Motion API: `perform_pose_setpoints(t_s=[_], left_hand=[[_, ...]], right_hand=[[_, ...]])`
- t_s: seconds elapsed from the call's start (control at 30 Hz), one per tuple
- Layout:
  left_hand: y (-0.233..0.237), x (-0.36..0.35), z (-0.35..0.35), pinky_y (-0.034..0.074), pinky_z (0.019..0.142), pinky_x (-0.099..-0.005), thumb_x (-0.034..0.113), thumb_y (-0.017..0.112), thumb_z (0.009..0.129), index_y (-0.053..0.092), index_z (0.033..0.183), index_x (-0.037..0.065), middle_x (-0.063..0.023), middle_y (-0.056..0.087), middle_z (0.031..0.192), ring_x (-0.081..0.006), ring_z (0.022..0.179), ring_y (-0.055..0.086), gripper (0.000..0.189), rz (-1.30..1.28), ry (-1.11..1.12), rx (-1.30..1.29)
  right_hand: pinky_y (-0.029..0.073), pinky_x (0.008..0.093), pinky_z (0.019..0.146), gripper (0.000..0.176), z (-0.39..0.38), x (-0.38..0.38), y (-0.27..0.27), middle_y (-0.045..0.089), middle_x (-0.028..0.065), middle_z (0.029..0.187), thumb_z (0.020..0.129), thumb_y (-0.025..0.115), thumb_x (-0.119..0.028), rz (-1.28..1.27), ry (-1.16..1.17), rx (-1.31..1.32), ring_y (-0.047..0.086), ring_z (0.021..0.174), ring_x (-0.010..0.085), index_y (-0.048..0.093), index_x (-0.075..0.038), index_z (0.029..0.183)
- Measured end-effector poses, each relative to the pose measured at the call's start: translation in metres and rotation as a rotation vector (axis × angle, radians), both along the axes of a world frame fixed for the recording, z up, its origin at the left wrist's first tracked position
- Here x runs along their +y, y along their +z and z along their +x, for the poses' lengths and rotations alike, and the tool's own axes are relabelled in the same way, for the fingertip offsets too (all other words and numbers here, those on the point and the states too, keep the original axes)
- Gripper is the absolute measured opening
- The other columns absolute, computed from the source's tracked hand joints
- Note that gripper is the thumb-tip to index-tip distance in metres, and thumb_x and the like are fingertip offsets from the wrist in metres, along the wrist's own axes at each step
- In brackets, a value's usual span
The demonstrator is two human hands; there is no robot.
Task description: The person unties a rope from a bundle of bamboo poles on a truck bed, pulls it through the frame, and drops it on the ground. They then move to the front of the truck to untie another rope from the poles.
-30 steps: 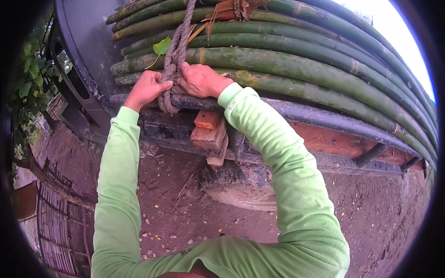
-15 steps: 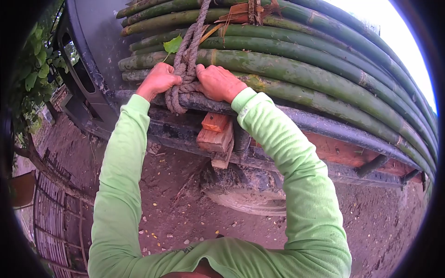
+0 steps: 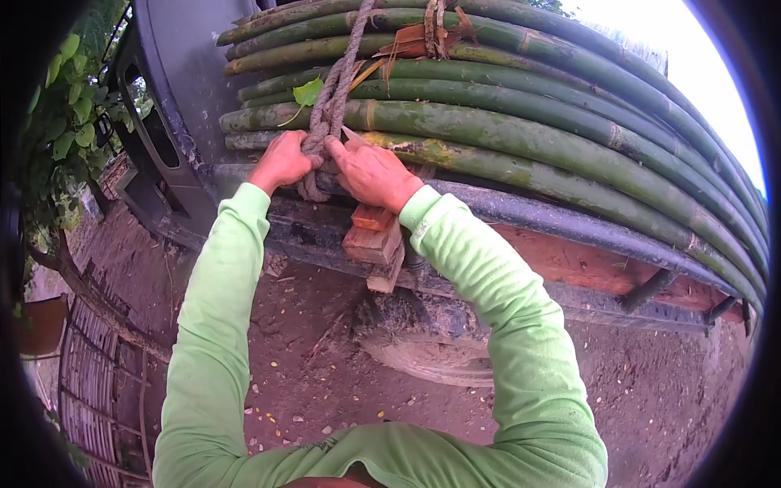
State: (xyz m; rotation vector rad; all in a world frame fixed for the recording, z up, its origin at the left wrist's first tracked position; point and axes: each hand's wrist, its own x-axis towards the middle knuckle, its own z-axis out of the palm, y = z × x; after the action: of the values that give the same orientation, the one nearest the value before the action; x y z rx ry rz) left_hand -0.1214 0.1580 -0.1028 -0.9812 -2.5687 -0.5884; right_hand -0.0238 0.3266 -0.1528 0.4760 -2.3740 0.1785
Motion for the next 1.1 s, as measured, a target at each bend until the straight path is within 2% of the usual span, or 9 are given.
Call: perform_pose_setpoints(t_s=[0.2,0.37,0.47,0.53,0.67,0.83,1.0,1.07,1.1], left_hand=[[-0.075,-0.070,0.047,0.046,0.088,-0.0391,0.014,0.073,0.074,0.059,0.113,-0.002,-0.0184,0.058,0.110,-0.0333,0.101,0.058,0.045,0.244,-0.097,0.322],[-0.307,-0.212,0.086,0.050,0.079,-0.0404,0.018,0.075,0.074,0.061,0.104,-0.002,-0.0178,0.065,0.092,-0.0342,0.086,0.063,0.039,0.199,0.269,-0.413],[-0.525,-0.342,0.188,0.051,0.087,-0.0430,0.034,0.064,0.078,0.066,0.103,0.003,-0.0237,0.065,0.106,-0.0365,0.101,0.064,0.040,-0.594,0.310,-0.772],[-0.574,-0.377,0.266,0.050,0.089,-0.0431,0.035,0.063,0.078,0.069,0.103,0.007,-0.0187,0.066,0.108,-0.0353,0.101,0.063,0.038,-1.010,-0.041,-1.150],[-0.580,-0.366,0.288,0.050,0.089,-0.0425,0.036,0.064,0.079,0.069,0.102,0.006,-0.0181,0.066,0.108,-0.0350,0.101,0.063,0.038,-0.747,0.075,-1.276],[-0.575,-0.389,0.286,0.050,0.089,-0.0417,0.037,0.064,0.079,0.069,0.100,0.006,-0.0174,0.067,0.107,-0.0346,0.102,0.063,0.038,-0.683,0.052,-1.236],[-0.565,-0.420,0.239,0.050,0.088,-0.0430,0.039,0.064,0.081,0.069,0.097,0.006,-0.0178,0.066,0.105,-0.0354,0.101,0.063,0.037,-0.712,-0.151,-0.739],[-0.522,-0.396,0.215,0.050,0.082,-0.0407,0.038,0.067,0.080,0.069,0.097,0.005,-0.0175,0.068,0.098,-0.0316,0.090,0.065,0.037,-0.762,-0.151,-0.906],[-0.491,-0.387,0.219,0.050,0.078,-0.0390,0.034,0.070,0.080,0.069,0.094,0.004,-0.0152,0.069,0.091,-0.0275,0.083,0.065,0.034,-0.433,-0.069,-1.044]], right_hand=[[0.038,0.0422,0.090,0.071,0.052,-0.006,-0.025,0.052,0.0149,0.119,0.072,0.069,-0.019,0.004,-0.148,0.159,0.049,0.105,0.0317,0.041,-0.005,0.137],[0.035,0.0449,0.092,0.055,0.148,0.009,-0.093,0.053,0.0111,0.116,0.075,0.070,-0.021,-0.125,-0.071,0.097,0.049,0.102,0.0303,0.053,-0.006,0.125],[0.037,0.0456,0.089,0.049,0.214,0.019,-0.158,0.056,0.0127,0.112,0.077,0.070,-0.022,-0.226,-0.212,-0.210,0.052,0.101,0.0311,0.056,-0.006,0.121],[0.040,0.0468,0.090,0.050,0.267,0.036,-0.232,0.059,0.0154,0.113,0.079,0.068,-0.025,-0.281,-0.353,-0.511,0.056,0.103,0.0334,0.055,-0.007,0.124],[0.047,0.0461,0.094,0.051,0.421,0.047,-0.408,0.061,0.0181,0.120,0.078,0.067,-0.041,-0.211,-0.831,-1.380,0.058,0.110,0.0359,0.060,-0.010,0.118],[0.047,0.0380,0.097,0.073,0.641,-0.045,-0.594,0.062,0.0165,0.121,0.075,0.071,-0.049,-0.786,-0.843,-1.876,0.059,0.114,0.0290,0.054,-0.003,0.129],[0.055,0.0366,0.076,0.060,0.699,-0.128,-0.591,0.070,0.0145,0.099,0.076,0.072,-0.038,-1.102,-0.778,-1.810,0.070,0.081,0.0238,0.060,-0.002,0.121],[0.057,0.0344,0.067,0.058,0.691,-0.141,-0.550,0.071,0.0139,0.091,0.076,0.072,-0.034,-1.315,-0.997,-1.531,0.070,0.070,0.0216,0.060,-0.001,0.122],[0.057,0.0326,0.064,0.058,0.696,-0.138,-0.556,0.071,0.0148,0.089,0.076,0.073,-0.033,-1.384,-1.057,-1.411,0.071,0.072,0.0207,0.059,0.000,0.122]])
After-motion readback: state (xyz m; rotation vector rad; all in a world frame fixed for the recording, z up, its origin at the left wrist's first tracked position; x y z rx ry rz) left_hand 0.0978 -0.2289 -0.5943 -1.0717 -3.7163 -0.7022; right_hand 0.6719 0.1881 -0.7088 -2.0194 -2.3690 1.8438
